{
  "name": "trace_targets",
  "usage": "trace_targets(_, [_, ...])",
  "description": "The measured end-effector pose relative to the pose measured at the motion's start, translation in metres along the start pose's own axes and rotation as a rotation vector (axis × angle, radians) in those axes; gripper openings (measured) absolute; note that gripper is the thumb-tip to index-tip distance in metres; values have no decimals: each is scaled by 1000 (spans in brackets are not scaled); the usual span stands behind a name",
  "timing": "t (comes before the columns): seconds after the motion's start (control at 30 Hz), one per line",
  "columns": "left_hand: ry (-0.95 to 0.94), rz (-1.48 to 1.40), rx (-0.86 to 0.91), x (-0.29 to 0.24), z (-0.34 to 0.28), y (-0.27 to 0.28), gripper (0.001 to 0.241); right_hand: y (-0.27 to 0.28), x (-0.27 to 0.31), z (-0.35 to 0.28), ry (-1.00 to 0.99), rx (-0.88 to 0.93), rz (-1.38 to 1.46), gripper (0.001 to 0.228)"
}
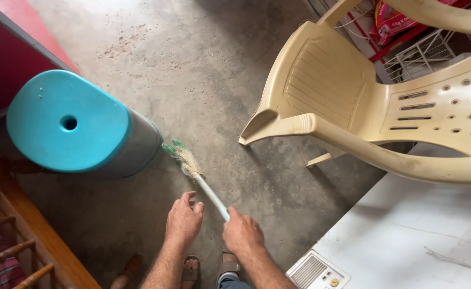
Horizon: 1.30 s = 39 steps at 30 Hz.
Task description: Cleaning a bottle with a cloth and then sweeping the floor of a grocery store with a hand broom.
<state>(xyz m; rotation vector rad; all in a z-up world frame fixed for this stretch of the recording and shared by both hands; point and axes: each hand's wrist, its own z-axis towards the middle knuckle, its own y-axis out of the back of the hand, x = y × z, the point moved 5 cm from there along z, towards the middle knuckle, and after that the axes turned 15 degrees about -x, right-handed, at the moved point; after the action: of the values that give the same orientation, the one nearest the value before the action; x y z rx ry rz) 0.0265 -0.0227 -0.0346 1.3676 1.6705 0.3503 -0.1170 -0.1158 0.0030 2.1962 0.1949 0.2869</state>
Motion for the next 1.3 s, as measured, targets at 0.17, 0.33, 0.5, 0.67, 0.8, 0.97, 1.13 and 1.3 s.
trace_targets(0.17, [1, -26, -15, -11, -1, -3, 48, 22, 6, -11, -7, -3, 65, 40])
trace_targets(0.33, [14, -27, -3, -25, -3, -5, 48, 23, -12, -2, -20, 24, 52, 45])
trace_targets(0.5, [-7, -2, 10, -42, -9, -15, 46, 34, -29, 1, -92, 80, 39, 46])
trace_targets(0.67, [-68, 13, 53, -86, -24, -31, 46, 44, -54, 1, -187, 42, 77, 46])
trace_targets(0.8, [-150, -36, 97, -118, -32, -63, 46, 50, -81, 3, -278, 1, 131, 45])
trace_targets(0.97, [-278, -61, 104, -152, -30, -104, 44, 18, -114, 15, -387, -55, 261, 45])
trace_targets(1.13, [-405, -43, 162, -132, -31, -158, 44, -12, -127, -2, -537, -161, 404, 42])
trace_targets(1.3, [-468, 12, 201, -86, -38, -171, 45, -59, -113, -42, -727, -102, 524, 38])
